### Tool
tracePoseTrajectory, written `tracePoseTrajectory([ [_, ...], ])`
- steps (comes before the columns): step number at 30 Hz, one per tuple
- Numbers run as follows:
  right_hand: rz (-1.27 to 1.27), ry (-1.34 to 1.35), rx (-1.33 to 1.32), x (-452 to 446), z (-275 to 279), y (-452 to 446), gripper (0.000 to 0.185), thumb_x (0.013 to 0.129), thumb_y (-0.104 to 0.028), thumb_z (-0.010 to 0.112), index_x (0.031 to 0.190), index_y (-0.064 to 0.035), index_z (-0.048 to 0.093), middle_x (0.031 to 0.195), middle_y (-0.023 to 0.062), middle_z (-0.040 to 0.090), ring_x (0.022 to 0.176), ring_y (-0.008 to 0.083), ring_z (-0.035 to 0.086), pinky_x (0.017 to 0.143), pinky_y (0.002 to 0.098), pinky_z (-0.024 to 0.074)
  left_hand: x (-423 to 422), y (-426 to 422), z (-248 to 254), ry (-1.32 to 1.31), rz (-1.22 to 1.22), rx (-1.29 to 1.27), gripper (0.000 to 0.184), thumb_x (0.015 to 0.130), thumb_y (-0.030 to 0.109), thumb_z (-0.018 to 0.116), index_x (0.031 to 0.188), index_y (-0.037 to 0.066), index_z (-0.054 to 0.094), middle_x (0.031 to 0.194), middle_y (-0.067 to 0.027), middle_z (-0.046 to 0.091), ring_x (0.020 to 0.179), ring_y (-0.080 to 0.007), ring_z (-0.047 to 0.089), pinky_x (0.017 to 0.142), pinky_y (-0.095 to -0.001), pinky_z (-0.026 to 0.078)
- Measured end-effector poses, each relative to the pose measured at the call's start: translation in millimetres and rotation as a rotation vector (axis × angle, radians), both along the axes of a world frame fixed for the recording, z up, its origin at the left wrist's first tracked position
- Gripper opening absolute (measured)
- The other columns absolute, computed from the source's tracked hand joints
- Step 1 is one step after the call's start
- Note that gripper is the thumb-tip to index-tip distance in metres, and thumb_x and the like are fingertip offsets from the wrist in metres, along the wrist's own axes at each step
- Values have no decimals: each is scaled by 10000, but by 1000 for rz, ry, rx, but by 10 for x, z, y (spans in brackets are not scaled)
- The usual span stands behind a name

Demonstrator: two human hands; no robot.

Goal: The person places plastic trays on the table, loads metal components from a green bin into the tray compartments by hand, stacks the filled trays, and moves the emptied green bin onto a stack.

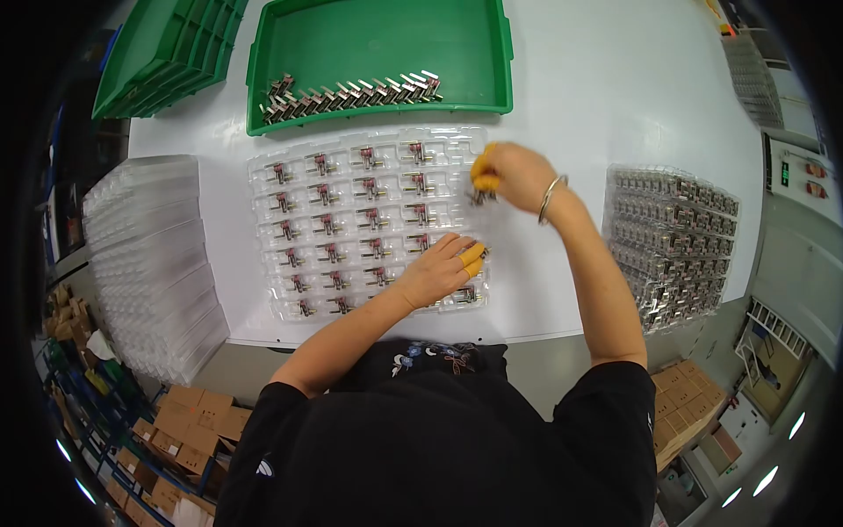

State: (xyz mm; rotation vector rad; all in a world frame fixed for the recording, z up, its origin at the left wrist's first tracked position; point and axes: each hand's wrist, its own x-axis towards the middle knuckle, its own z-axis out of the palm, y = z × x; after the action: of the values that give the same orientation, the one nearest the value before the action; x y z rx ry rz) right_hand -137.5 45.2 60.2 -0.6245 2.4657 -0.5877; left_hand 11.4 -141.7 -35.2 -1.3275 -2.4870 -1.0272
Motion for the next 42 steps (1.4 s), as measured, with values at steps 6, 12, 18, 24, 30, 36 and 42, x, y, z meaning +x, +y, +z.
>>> tracePoseTrajectory([
  [6, 12, -30, 64, 281, -229, -119, 129, 805, -82, 636, 905, -83, 718, 892, 57, 681, 872, 245, 616, 788, 328, 506, -31, 56, -19, -36, 47, 6, 166, 801, 111, 609, 955, 49, 613, 1124, -89, 578, 1051, -255, 521, 970, -371, 412],
  [12, -40, 37, 130, 88, -203, -144, 173, 807, -58, 629, 960, -85, 704, 973, 56, 682, 936, 247, 618, 818, 341, 511, -38, 49, 35, -34, 53, 14, 173, 801, 114, 612, 959, 47, 618, 1124, -85, 580, 1050, -253, 521, 956, -361, 416],
  [18, 77, 138, 194, -37, -297, -279, 334, 793, -33, 647, 1113, -126, 651, 1095, 48, 641, 992, 236, 608, 837, 336, 513, -44, 6, 65, -48, 24, 24, 171, 794, 112, 616, 949, 39, 618, 1127, -88, 579, 1074, -255, 519, 964, -363, 413],
  [24, -39, 181, 135, -192, -293, -283, 413, 795, -40, 666, 1188, -148, 599, 1147, 34, 598, 1009, 220, 595, 856, 330, 510, -19, 3, 73, -59, 59, 16, 134, 797, 103, 624, 914, 38, 618, 1129, -90, 584, 1093, -264, 528, 968, -367, 426],
  [30, -85, 303, 123, -152, -435, -331, 322, 805, -77, 688, 1115, -138, 629, 1106, 29, 583, 964, 209, 594, 831, 313, 505, -32, 19, 38, -18, 31, 65, 98, 803, 85, 634, 885, 33, 619, 1137, -90, 593, 1095, -274, 544, 955, -363, 454],
  [36, -321, 222, 35, 198, -417, -167, 278, 797, -114, 715, 1064, -118, 642, 984, 19, 601, 861, 215, 601, 775, 299, 496, -4, -62, -12, -9, -7, 76, 89, 803, 76, 641, 877, 32, 617, 1134, -84, 597, 1082, -274, 554, 938, -355, 471],
  [42, -435, 107, -181, 505, -674, -91, 227, 789, -141, 729, 997, -104, 648, 868, 8, 606, 767, 191, 585, 708, 282, 484, -33, -62, 28, -34, 9, 78, 117, 798, 75, 641, 907, 38, 618, 1124, -78, 597, 1074, -271, 557, 933, -352, 474],
])
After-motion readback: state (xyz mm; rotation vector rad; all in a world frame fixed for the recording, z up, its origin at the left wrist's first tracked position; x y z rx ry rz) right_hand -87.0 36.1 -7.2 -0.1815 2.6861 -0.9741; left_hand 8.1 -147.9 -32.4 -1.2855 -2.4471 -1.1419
